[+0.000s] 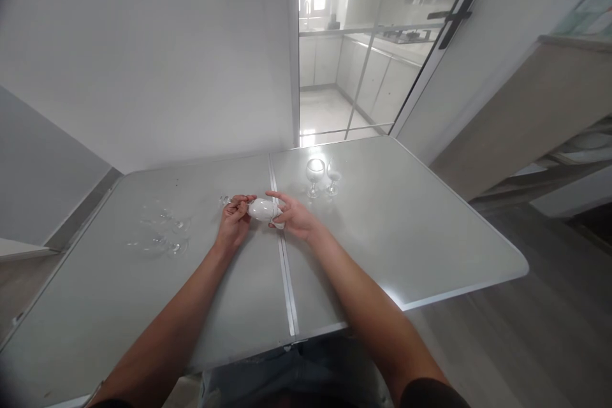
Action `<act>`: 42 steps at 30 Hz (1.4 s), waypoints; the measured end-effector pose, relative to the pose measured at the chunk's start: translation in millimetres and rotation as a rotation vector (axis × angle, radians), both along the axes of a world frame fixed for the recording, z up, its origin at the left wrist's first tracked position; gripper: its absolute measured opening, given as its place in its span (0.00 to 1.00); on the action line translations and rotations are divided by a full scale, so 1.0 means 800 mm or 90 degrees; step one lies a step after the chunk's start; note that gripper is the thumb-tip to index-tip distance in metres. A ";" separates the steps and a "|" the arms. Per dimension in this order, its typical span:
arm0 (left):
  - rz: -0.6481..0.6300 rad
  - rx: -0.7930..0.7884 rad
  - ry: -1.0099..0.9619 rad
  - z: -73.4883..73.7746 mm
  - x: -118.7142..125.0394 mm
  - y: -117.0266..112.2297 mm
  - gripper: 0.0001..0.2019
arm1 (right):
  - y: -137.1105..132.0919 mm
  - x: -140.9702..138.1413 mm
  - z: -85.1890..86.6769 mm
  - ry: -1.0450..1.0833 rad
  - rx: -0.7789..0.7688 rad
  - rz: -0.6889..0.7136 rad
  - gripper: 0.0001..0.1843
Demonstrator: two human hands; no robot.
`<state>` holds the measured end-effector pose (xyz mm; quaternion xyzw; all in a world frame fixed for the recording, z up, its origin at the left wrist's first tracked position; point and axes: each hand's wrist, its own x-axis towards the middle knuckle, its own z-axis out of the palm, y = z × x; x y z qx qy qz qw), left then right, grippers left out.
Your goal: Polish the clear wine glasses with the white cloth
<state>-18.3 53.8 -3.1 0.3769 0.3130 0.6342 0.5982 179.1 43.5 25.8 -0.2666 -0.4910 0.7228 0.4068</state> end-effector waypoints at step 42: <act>-0.036 -0.027 -0.006 0.002 0.006 -0.003 0.21 | -0.002 -0.012 -0.002 -0.479 0.676 -0.265 0.17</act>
